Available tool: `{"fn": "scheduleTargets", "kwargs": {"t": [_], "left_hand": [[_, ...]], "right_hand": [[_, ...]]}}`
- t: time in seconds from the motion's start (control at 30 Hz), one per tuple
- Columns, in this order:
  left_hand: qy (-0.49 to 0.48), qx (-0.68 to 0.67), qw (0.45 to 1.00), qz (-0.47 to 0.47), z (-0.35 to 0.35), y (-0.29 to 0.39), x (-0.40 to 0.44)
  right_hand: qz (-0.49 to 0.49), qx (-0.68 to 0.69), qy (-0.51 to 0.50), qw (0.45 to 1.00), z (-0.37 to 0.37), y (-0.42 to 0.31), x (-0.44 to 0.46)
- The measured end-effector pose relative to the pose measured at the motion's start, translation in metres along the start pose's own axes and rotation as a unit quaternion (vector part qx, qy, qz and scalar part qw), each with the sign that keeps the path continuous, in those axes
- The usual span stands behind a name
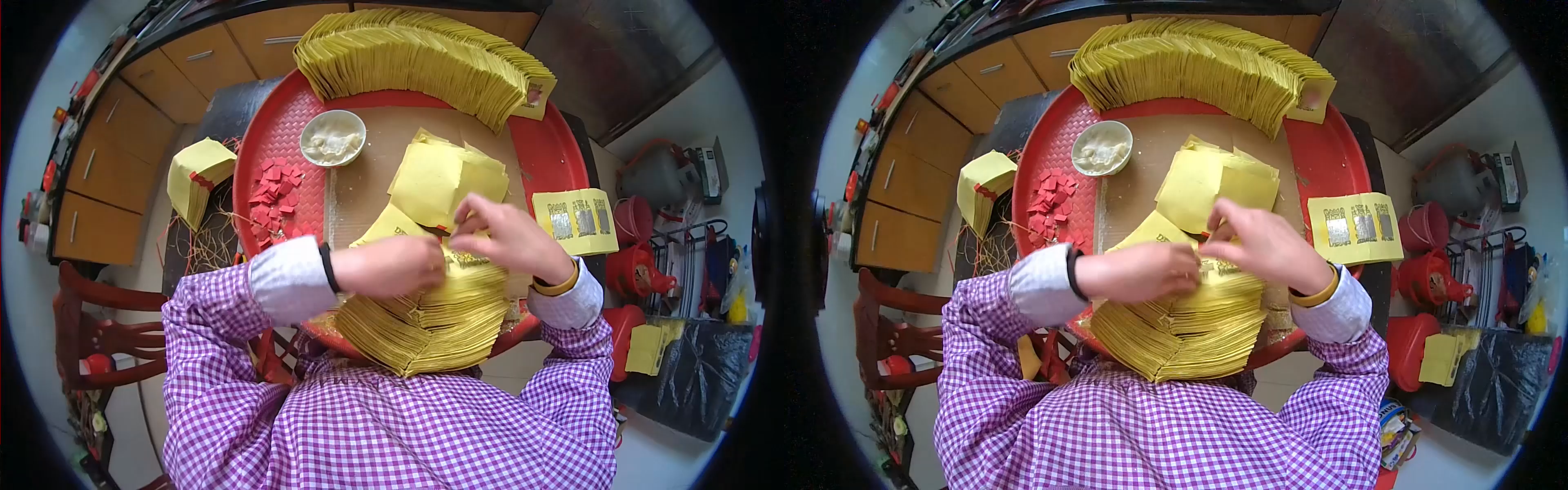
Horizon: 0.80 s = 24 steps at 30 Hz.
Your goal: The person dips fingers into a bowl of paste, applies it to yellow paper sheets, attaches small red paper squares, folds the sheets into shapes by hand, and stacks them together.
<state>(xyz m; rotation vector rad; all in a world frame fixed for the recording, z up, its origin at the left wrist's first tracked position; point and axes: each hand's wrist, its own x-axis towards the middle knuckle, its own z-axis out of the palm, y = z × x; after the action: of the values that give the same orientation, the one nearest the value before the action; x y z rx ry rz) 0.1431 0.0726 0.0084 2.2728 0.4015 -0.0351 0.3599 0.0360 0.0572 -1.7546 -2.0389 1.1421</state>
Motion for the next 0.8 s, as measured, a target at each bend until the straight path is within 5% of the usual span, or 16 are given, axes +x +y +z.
{"fn": "scheduleTargets", "kwargs": {"t": [0.07, 0.13, 0.3, 0.47, 0.63, 0.8], "left_hand": [[-0.027, -0.056, 0.996, -0.068, -0.019, -0.006, 0.010], [0.107, -0.233, 0.961, -0.106, -0.026, -0.014, 0.011], [0.243, -0.003, 0.970, -0.030, -0.019, -0.011, -0.002], [0.281, -0.103, 0.946, -0.122, -0.023, -0.023, 0.006], [0.270, -0.189, 0.939, -0.097, -0.019, -0.039, 0.013], [0.218, -0.179, 0.958, -0.056, -0.018, -0.013, 0.018]], "right_hand": [[-0.029, -0.066, 0.022, 0.997, 0.009, 0.010, 0.003], [-0.056, -0.132, 0.044, 0.989, 0.017, 0.019, 0.004], [-0.025, -0.162, 0.134, 0.977, 0.009, 0.023, 0.024], [-0.124, -0.009, 0.086, 0.989, 0.007, 0.012, 0.014], [-0.020, -0.002, 0.038, 0.999, 0.007, 0.005, 0.006], [-0.028, -0.024, 0.012, 0.999, 0.015, 0.006, 0.014]]}}
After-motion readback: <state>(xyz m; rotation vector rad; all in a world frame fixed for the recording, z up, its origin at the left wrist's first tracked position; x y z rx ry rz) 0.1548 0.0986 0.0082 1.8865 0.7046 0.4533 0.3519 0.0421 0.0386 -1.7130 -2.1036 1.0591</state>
